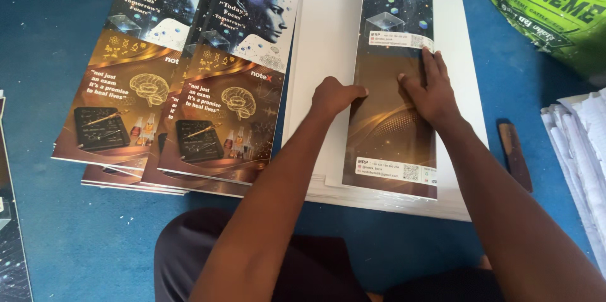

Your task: The person inserts printed covers into blank book blocks, folds the covers over the pages, and presses the spine to secure the binding. The person repeats this process for multiple book units.

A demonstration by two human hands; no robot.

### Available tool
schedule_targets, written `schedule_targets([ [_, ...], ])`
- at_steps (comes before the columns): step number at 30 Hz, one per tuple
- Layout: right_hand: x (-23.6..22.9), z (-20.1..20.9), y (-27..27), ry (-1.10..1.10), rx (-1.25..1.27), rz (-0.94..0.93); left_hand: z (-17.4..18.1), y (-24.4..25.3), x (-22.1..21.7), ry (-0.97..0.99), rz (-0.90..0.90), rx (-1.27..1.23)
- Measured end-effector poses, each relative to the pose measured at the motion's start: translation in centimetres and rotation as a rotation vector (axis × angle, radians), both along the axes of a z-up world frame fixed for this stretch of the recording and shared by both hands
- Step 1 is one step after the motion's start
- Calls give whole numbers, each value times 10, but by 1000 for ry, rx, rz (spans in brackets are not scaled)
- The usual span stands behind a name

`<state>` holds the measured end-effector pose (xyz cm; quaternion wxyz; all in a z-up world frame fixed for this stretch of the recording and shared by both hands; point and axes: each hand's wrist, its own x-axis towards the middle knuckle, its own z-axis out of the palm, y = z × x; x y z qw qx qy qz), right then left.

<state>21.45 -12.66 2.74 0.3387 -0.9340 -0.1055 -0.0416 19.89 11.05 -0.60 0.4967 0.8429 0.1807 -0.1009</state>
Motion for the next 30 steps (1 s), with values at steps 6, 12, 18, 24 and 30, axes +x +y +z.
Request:
schedule_targets([
  [6,0,6,1,0,-24,7,-3,-9,1,29,13,178],
  [12,9,2,-10,-33,207,100,-2,-6,6,31,-51,200],
  [18,13,-10,-6,74,288,72,-3,-2,11,32,-48,185],
  [24,16,-7,2,139,225,47,1,-2,13,50,15,176],
  [30,20,-18,4,38,-7,40,-5,-9,3,-54,118,244],
])
